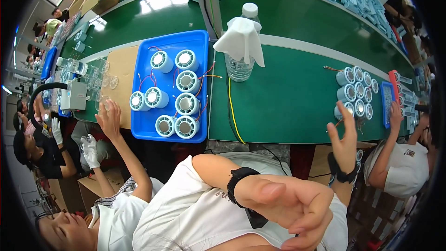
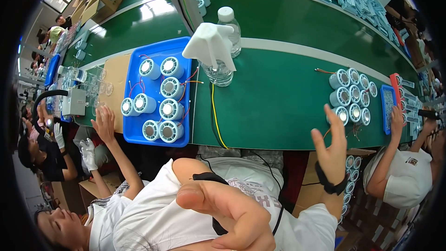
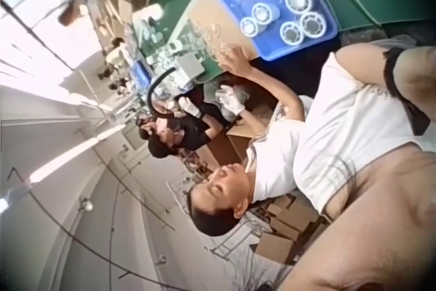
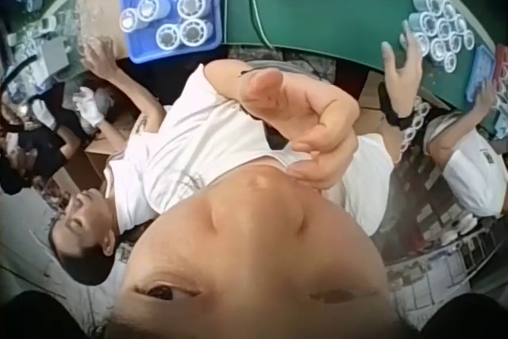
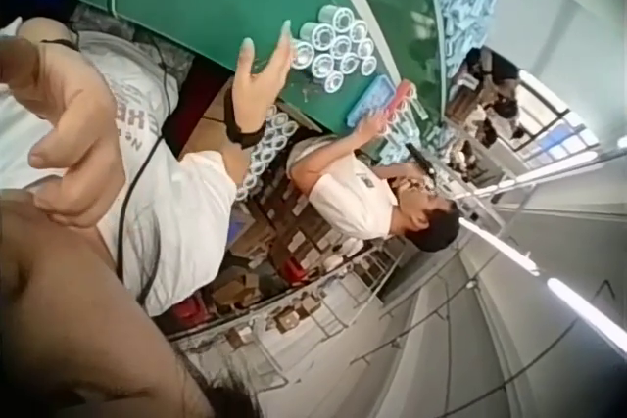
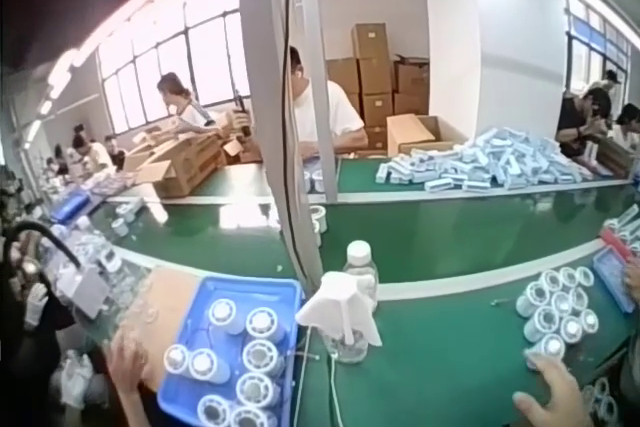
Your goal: The person picks up a fan motor, wipes the casing with a cloth, and places it into a cardboard box, repeating this process for several more motors.
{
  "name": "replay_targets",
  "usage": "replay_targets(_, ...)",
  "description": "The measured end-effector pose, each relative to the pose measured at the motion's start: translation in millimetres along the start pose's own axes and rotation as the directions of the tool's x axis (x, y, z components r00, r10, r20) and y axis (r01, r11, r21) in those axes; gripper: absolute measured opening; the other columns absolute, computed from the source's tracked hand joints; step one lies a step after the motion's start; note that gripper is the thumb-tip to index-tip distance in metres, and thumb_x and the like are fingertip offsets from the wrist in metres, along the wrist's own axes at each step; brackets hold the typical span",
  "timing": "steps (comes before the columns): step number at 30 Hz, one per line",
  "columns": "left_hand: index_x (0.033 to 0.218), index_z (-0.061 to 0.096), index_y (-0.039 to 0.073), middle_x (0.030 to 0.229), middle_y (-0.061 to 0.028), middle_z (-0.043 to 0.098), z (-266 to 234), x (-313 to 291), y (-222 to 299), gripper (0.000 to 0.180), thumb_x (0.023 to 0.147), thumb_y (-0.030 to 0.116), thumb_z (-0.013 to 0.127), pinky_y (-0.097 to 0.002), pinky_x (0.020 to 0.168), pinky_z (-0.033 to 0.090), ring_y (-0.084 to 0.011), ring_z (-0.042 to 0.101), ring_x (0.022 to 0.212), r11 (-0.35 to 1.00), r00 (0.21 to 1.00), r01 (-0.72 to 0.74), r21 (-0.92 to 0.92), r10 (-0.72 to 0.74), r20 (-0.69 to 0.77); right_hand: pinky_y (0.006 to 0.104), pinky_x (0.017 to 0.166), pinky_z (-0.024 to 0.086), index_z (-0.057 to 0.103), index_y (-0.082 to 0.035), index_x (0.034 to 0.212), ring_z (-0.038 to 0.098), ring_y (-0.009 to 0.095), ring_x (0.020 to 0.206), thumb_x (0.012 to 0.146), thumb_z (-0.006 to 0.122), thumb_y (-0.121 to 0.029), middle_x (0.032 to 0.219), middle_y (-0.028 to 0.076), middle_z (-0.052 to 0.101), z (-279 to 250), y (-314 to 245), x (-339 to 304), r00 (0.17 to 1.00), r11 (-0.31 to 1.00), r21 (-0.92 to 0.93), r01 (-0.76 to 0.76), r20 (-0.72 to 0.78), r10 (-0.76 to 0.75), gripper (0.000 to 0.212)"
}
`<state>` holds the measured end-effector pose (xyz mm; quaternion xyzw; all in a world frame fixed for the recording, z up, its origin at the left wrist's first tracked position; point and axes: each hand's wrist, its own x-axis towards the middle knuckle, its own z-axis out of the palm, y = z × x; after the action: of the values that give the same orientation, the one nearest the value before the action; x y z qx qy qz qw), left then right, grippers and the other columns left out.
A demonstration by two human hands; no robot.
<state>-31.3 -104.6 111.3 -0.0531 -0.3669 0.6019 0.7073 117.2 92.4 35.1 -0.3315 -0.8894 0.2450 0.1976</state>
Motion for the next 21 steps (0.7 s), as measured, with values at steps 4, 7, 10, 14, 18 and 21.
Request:
replay_targets(4,0.098,0.042,-0.002,0.098,-0.0214,0.052,-15.2,16.7,31.1,0.066,0.093,0.064,0.037,-0.0367,0.081,0.047,-0.0263,0.053,0.093,0.798,0.917,0.080,0.597,-0.294,0.271,0.0297,0.095,0.042,0.046,0.001,0.135,0.055,0.019,0.111,0.095,0.054,-0.010,0.125,0.013,0.056,50.3,8.1,-9.5,0.987,0.903,0.410,-0.132,0.137,0.082,0.043)
replay_targets(7,0.101,0.045,-0.002,0.099,-0.0210,0.054,-23.4,12.9,33.8,0.066,0.093,0.063,0.040,-0.0382,0.081,0.047,-0.0283,0.055,0.095,0.820,0.883,0.009,0.573,-0.275,0.380,0.0261,0.087,0.045,0.047,0.000,0.135,0.058,0.015,0.101,0.096,0.053,-0.011,0.117,0.011,0.059,82.2,25.3,-15.7,0.961,0.775,0.574,-0.265,0.223,0.163,0.041)
replay_targets(10,0.105,0.047,-0.002,0.100,-0.0205,0.057,-31.6,10.2,39.7,0.066,0.092,0.062,0.042,-0.0397,0.081,0.047,-0.0304,0.057,0.097,0.828,0.832,-0.060,0.558,-0.268,0.486,0.0220,0.078,0.047,0.048,0.000,0.134,0.060,0.012,0.089,0.097,0.053,-0.012,0.108,0.010,0.062,98.5,42.1,-11.9,0.935,0.702,0.624,-0.343,0.295,0.194,0.039)
replay_targets(14,0.103,0.050,-0.001,0.101,-0.0181,0.058,-50.3,10.5,51.7,0.056,0.093,0.054,0.048,-0.0377,0.079,0.047,-0.0295,0.058,0.094,0.747,0.826,-0.207,0.632,-0.213,0.522,0.0224,0.062,0.050,0.050,0.001,0.131,0.061,0.012,0.076,0.098,0.052,-0.014,0.096,0.010,0.064,102.4,55.9,-12.4,0.939,0.645,0.682,-0.345,0.238,0.250,0.036)
replay_targets(18,0.104,0.052,0.002,0.103,-0.0136,0.058,-78.8,-19.6,77.2,0.017,0.098,0.017,0.050,-0.0388,0.089,0.044,-0.0257,0.057,0.097,-0.243,0.934,0.179,0.953,0.348,-0.086,0.0217,0.053,0.048,0.051,0.002,0.128,0.059,0.010,0.068,0.098,0.052,-0.014,0.093,0.010,0.062,103.9,72.5,-12.2,0.932,0.548,0.767,-0.335,0.183,0.314,0.034)
replay_targets(21,0.115,0.055,0.004,0.116,-0.0150,0.056,-127.1,-36.5,104.5,0.036,0.084,0.020,0.065,-0.0490,0.102,0.035,-0.0325,0.050,0.116,-0.973,0.937,0.231,0.010,0.225,0.267,0.0215,0.050,0.046,0.052,0.003,0.126,0.056,0.010,0.064,0.099,0.051,-0.014,0.092,0.010,0.061,102.9,83.1,-15.4,0.948,0.356,0.892,-0.278,0.197,0.249,0.033)
